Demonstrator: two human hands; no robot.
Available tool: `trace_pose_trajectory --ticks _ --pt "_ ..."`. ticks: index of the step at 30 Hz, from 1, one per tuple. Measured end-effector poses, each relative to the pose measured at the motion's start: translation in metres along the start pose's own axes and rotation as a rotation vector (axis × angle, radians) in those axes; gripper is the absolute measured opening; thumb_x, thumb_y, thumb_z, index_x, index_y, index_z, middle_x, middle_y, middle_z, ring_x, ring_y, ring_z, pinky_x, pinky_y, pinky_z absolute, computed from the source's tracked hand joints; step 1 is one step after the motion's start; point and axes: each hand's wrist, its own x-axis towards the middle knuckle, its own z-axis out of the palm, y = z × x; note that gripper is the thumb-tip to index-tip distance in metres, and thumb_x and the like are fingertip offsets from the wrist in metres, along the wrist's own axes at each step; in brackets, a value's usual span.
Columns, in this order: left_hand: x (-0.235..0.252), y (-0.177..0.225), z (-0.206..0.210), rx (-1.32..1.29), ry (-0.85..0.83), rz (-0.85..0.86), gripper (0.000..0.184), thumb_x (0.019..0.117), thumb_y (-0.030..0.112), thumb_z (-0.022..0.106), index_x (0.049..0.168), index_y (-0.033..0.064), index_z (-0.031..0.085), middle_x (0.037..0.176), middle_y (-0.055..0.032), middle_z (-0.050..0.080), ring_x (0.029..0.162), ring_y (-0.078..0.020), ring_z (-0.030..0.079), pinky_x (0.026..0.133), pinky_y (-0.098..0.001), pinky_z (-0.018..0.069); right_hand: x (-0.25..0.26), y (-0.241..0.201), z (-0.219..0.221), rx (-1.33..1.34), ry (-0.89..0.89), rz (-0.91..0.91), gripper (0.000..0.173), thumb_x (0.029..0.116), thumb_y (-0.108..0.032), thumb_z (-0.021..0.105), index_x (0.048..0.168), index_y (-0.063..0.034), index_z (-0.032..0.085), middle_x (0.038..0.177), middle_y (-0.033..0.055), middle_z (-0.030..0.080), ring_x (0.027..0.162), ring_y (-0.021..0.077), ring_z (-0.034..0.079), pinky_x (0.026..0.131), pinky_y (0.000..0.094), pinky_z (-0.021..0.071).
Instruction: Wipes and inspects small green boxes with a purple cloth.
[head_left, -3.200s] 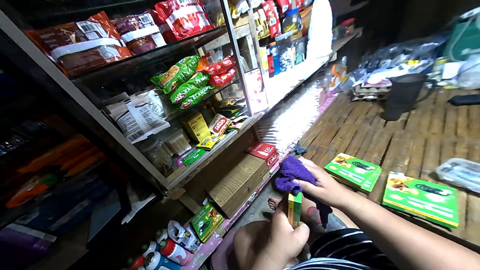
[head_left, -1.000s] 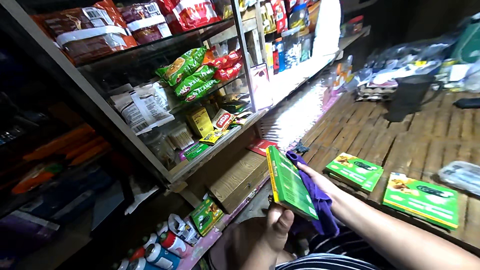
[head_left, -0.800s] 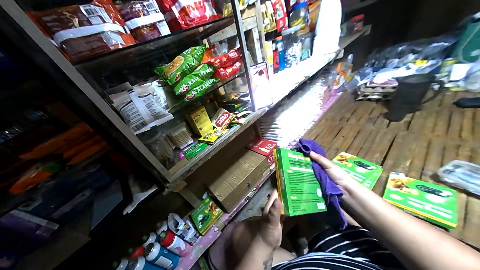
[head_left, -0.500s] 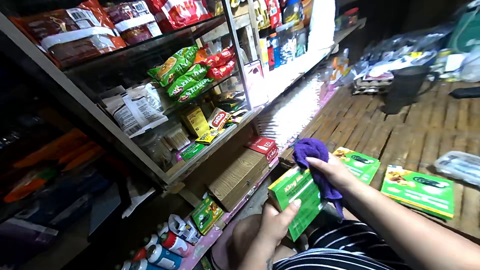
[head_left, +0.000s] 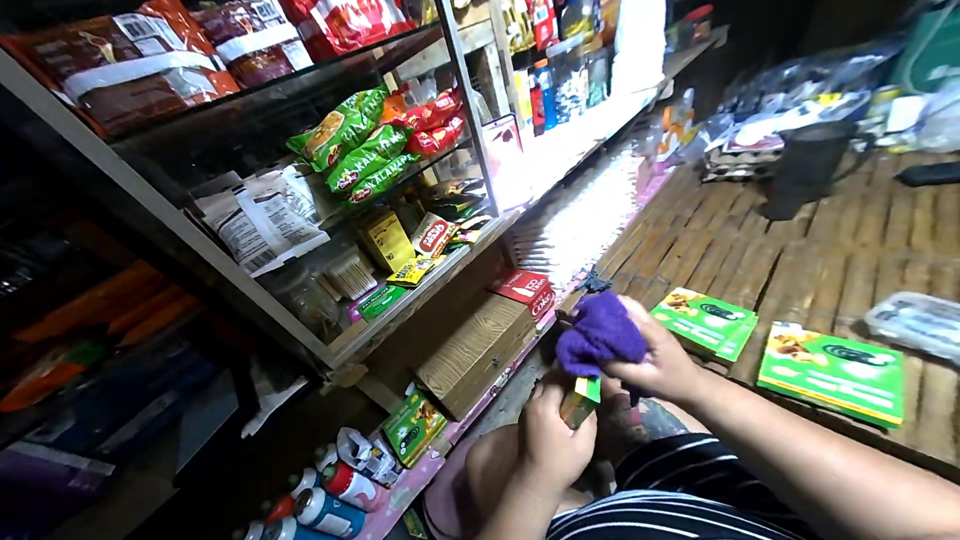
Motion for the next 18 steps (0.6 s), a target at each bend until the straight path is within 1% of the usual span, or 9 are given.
trace_pose_trajectory --ticks 2,4,7,10,11,13,15,17,18 --pt "-0.002 -0.003 0.001 -0.005 0.006 -0.041 0.032 0.0800 0.011 0.074 0.109 -0.0032 0.070 0.101 -0.0120 0.073 0.094 -0.0140 0.071 0.089 -0.0342 0.0577 -0.007 0.006 0.011 0.005 -0.053 -0.134 0.041 0.0884 -0.038 0.070 0.113 -0.0058 0.070 0.125 0.0162 0.067 0.128 0.0231 0.057 0.113 0.0433 0.0429" --pt "-0.004 -0.001 -0.001 0.037 -0.017 -0.027 0.036 0.0812 0.013 0.077 0.111 -0.0063 0.069 0.106 -0.0154 0.073 0.103 -0.0172 0.069 0.096 -0.0354 0.0539 -0.009 0.001 0.021 0.054 -0.078 -0.193 0.039 0.0905 -0.037 0.069 0.117 -0.0083 0.068 0.125 0.0134 0.067 0.128 0.0203 0.056 0.114 0.0419 0.0419" --pt "-0.003 0.000 -0.002 0.073 0.005 -0.004 0.037 0.0832 0.016 0.076 0.113 -0.0062 0.069 0.108 -0.0155 0.072 0.105 -0.0173 0.069 0.098 -0.0347 0.0529 -0.006 0.000 0.023 0.082 -0.101 -0.209 0.040 0.0922 -0.037 0.067 0.119 -0.0084 0.066 0.125 0.0123 0.066 0.129 0.0187 0.056 0.115 0.0418 0.0402" --pt "-0.003 -0.009 0.004 -0.027 0.096 0.053 0.035 0.0779 0.009 0.076 0.108 -0.0085 0.069 0.103 -0.0151 0.074 0.100 -0.0137 0.071 0.094 -0.0302 0.0561 -0.002 -0.006 0.017 0.118 -0.128 -0.105 0.045 0.0896 -0.032 0.067 0.119 0.0019 0.067 0.126 0.0194 0.067 0.130 0.0245 0.056 0.116 0.0433 0.0380" --pt "-0.002 -0.009 0.005 -0.073 0.110 0.037 0.034 0.0773 0.007 0.075 0.107 -0.0083 0.069 0.101 -0.0138 0.074 0.096 -0.0114 0.071 0.091 -0.0285 0.0572 0.000 -0.007 0.015 0.133 -0.124 -0.062 0.046 0.0892 -0.030 0.066 0.120 0.0039 0.067 0.127 0.0197 0.066 0.130 0.0234 0.056 0.116 0.0414 0.0376" --pt "-0.001 -0.004 0.004 -0.082 0.095 -0.025 0.032 0.0813 0.011 0.072 0.108 -0.0058 0.069 0.097 -0.0116 0.073 0.090 -0.0096 0.070 0.085 -0.0284 0.0583 0.001 0.002 0.014 0.159 -0.084 0.000 0.041 0.0903 -0.030 0.066 0.119 -0.0016 0.068 0.125 0.0103 0.067 0.127 0.0123 0.056 0.113 0.0342 0.0416" --pt "0.000 0.000 0.002 -0.063 0.097 -0.011 0.030 0.0845 0.016 0.072 0.105 -0.0056 0.069 0.094 -0.0128 0.071 0.085 -0.0103 0.069 0.080 -0.0276 0.0578 0.005 0.011 0.012 0.185 -0.040 0.098 0.038 0.0889 -0.028 0.066 0.118 -0.0037 0.069 0.122 0.0053 0.068 0.120 0.0074 0.059 0.106 0.0312 0.0475" --pt "0.000 0.002 -0.001 -0.124 0.087 0.024 0.040 0.0855 0.012 0.071 0.119 -0.0095 0.066 0.106 -0.0167 0.071 0.092 -0.0086 0.069 0.086 -0.0239 0.0567 0.010 0.008 0.009 0.212 0.008 0.222 0.031 0.0873 -0.020 0.065 0.113 -0.0020 0.067 0.110 0.0040 0.069 0.108 0.0061 0.063 0.098 0.0295 0.0518" --pt "0.000 0.002 -0.001 -0.186 0.082 0.026 0.045 0.0859 0.010 0.070 0.125 -0.0112 0.063 0.112 -0.0175 0.071 0.096 -0.0071 0.069 0.089 -0.0223 0.0556 0.010 0.010 0.010 0.246 0.029 0.280 0.031 0.0881 -0.018 0.063 0.115 -0.0021 0.065 0.109 0.0038 0.069 0.105 0.0063 0.064 0.095 0.0293 0.0538"
